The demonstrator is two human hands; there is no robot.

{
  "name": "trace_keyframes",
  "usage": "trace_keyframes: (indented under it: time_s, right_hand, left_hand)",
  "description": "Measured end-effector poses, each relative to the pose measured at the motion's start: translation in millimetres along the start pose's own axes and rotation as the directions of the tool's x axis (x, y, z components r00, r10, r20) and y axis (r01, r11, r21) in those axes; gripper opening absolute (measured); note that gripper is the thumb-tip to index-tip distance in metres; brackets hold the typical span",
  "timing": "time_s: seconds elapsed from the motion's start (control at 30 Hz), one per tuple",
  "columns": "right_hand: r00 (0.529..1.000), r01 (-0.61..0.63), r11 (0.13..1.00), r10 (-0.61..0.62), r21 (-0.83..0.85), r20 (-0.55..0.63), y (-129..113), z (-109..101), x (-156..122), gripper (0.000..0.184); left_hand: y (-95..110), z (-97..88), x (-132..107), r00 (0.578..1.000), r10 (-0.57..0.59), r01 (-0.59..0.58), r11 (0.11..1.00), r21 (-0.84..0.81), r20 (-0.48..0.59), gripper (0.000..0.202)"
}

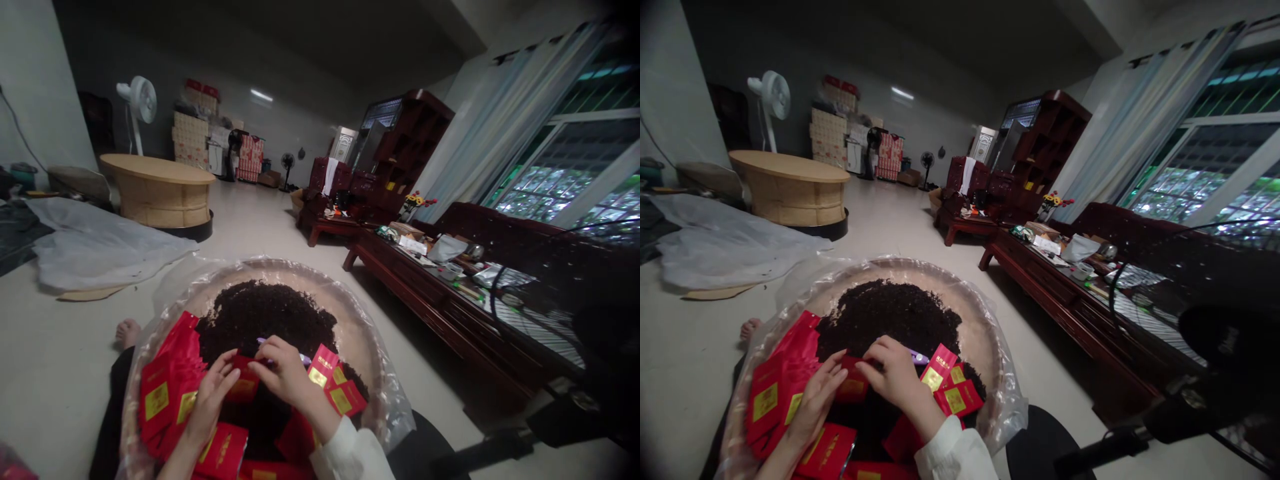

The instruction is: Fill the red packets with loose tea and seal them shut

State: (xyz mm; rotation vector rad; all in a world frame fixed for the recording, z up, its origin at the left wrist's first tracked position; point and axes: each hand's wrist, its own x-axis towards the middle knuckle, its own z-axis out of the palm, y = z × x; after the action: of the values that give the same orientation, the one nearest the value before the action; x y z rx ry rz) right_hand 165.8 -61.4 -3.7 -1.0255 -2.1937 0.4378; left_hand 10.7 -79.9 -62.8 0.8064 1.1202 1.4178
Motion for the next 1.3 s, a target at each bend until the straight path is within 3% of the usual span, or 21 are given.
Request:
trace_keyframes:
  time_s: [0.17, 0.3, 0.47, 0.53, 0.73, 0.8, 0.87, 0.97, 1.03, 1.17, 1.3]
  right_hand:
    - [0.999, 0.023, 0.999, -0.024, -0.036, -0.038, -6, -10, 4, 0.012]
    - [1.000, 0.022, 1.000, -0.022, -0.011, -0.020, -8, -9, 8, 0.014]
    - [0.999, -0.029, 0.995, 0.026, 0.093, 0.037, 0, 3, 10, 0.020]
    - [0.998, -0.065, 0.994, 0.066, 0.091, -0.005, 7, 7, 11, 0.026]
    - [0.960, -0.236, 0.971, 0.227, -0.038, -0.165, 41, 8, 16, 0.036]
    - [0.944, -0.305, 0.940, 0.277, -0.151, -0.182, 53, 5, 17, 0.031]
    - [0.942, -0.332, 0.898, 0.304, -0.287, -0.139, 63, 3, 15, 0.022]
    - [0.917, -0.345, 0.824, 0.399, -0.450, 0.028, 74, 5, 8, 0.050]
    - [0.881, -0.345, 0.792, 0.459, -0.503, 0.118, 78, 11, 4, 0.057]
    - [0.893, -0.277, 0.809, 0.416, -0.519, 0.173, 79, 20, 2, 0.052]
    - [0.893, -0.313, 0.855, 0.414, -0.414, 0.179, 77, 16, 1, 0.047]
  left_hand:
    - [-3, -2.1, 1, 0.997, 0.011, -0.011, 1.000, -0.004, 0.083, 0.058]
    - [-4, -2.2, 2, 0.988, -0.004, -0.010, 0.996, 0.084, 0.156, 0.058]
    - [-3, 1.0, -1, 0.944, -0.096, 0.012, 0.966, 0.257, 0.315, 0.034]
    - [-3, 2.6, -3, 0.926, -0.168, 0.073, 0.958, 0.276, 0.338, 0.033]
    - [-7, 7.1, -7, 0.898, -0.314, 0.217, 0.926, 0.310, 0.308, 0.044]
    - [-8, 8.0, -5, 0.928, -0.292, 0.231, 0.938, 0.258, 0.232, 0.048]
    - [-7, 8.3, -3, 0.941, -0.284, 0.251, 0.950, 0.185, 0.185, 0.052]
    - [-1, 7.3, -2, 0.940, -0.300, 0.286, 0.952, 0.106, 0.165, 0.054]
    - [3, 5.9, -2, 0.930, -0.326, 0.316, 0.945, 0.083, 0.169, 0.055]
    - [8, 4.6, -2, 0.911, -0.361, 0.349, 0.932, 0.094, 0.198, 0.054]
    - [7, 5.4, -4, 0.937, -0.315, 0.306, 0.949, 0.076, 0.153, 0.052]
